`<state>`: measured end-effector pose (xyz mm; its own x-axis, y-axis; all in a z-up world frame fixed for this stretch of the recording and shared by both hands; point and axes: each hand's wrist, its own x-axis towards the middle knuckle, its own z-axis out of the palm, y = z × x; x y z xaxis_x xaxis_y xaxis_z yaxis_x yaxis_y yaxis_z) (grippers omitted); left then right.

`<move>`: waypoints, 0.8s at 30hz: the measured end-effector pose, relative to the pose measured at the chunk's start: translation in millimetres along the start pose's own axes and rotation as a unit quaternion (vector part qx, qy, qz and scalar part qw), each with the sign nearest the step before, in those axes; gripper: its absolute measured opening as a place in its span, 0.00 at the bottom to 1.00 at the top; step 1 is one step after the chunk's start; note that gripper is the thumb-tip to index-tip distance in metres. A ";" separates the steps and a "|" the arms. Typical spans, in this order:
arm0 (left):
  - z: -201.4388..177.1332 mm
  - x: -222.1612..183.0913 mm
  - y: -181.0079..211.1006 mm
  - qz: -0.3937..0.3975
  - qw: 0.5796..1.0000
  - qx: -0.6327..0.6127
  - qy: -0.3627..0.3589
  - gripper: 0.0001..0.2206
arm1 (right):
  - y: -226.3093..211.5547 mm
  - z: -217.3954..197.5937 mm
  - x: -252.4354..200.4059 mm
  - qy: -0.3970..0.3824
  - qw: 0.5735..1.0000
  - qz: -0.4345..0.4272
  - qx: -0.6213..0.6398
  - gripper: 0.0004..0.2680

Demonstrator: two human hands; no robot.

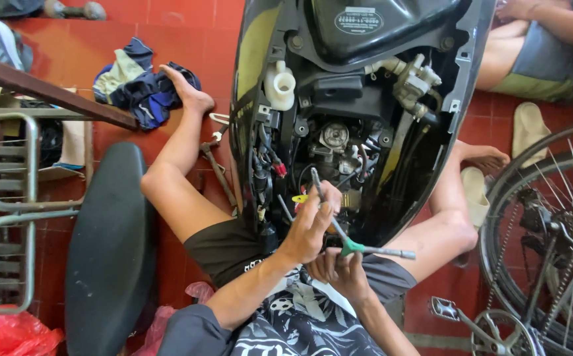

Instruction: Repairing or maintaining internal components of a motorcycle using hand tools like a screwdriver and wrench.

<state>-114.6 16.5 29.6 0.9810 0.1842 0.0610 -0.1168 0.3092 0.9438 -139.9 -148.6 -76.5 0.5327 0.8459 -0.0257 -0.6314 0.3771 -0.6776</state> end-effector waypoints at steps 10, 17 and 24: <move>-18.5 -3.2 -3.8 -0.070 0.973 0.209 -0.074 0.13 | -95.7 20.5 8.2 0.090 0.825 -0.030 -0.557 0.11; -50.0 0.2 -41.0 -0.211 0.977 -0.012 -0.021 0.15 | -97.1 -46.0 12.4 0.370 0.501 -0.183 -0.761 0.16; -34.6 9.9 -77.7 -0.272 0.887 -0.368 0.057 0.10 | -85.0 18.3 16.1 0.199 0.788 -0.059 -0.580 0.11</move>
<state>-101.2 26.6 -54.3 0.9059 -0.1000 -0.4116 0.2594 0.8992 0.3524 -88.1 -160.2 -5.9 0.8297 0.5580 0.0167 0.2528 -0.3489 -0.9024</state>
